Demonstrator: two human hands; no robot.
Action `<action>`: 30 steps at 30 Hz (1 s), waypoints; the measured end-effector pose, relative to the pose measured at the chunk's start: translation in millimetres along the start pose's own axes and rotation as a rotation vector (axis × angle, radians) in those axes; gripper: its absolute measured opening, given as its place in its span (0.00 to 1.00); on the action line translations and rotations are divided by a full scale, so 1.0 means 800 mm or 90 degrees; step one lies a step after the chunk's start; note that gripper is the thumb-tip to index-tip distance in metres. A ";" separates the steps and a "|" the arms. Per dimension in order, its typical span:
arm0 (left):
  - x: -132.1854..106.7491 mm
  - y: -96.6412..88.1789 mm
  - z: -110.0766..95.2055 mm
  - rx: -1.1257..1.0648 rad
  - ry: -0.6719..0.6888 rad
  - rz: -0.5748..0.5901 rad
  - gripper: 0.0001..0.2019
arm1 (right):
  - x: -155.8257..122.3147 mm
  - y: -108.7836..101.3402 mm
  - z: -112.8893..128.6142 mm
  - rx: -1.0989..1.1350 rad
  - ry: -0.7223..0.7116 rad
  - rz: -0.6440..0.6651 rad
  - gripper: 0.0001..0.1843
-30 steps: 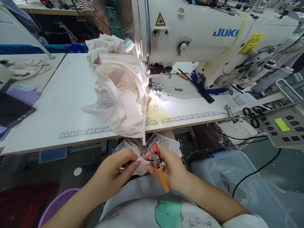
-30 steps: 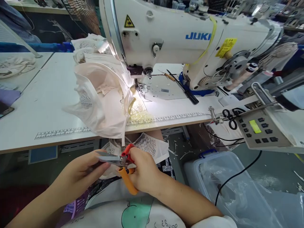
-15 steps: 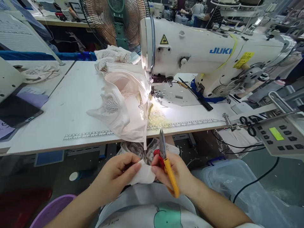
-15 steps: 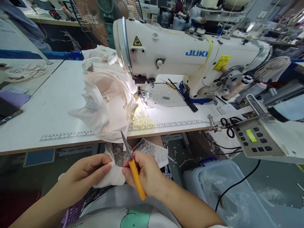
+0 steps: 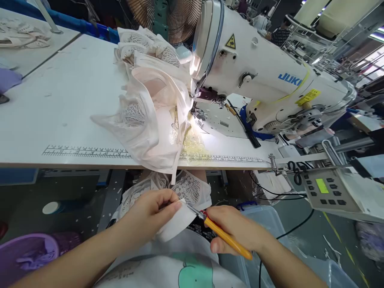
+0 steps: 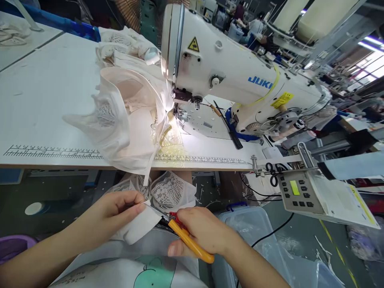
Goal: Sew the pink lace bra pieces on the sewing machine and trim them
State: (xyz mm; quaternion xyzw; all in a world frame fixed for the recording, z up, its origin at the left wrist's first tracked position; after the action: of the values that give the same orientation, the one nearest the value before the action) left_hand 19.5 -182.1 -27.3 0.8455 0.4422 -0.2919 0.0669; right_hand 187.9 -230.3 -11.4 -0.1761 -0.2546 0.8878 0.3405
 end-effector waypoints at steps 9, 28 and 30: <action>-0.002 -0.002 -0.020 -0.024 -0.037 -0.001 0.17 | 0.000 -0.008 0.001 -0.015 0.075 0.006 0.39; 0.002 -0.005 -0.013 0.046 0.024 -0.017 0.16 | -0.003 -0.013 -0.019 0.076 0.028 -0.327 0.35; 0.001 -0.006 -0.015 0.062 0.038 -0.035 0.16 | 0.002 -0.010 -0.009 0.144 -0.023 -0.395 0.32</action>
State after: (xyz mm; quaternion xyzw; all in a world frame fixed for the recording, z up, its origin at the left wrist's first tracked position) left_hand 21.5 -174.4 -17.7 0.8437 0.4522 -0.2892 0.0048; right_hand 194.6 -221.4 -12.9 -0.0358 -0.2017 0.7675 0.6074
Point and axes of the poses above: each hand's wrist, its own x-axis towards the middle knuckle, its own y-axis out of the palm, z = x × y, the point moved 6 cm from there along x, towards the middle knuckle, and after that the axes turned 14 degrees about -y, right-handed, at the moved point
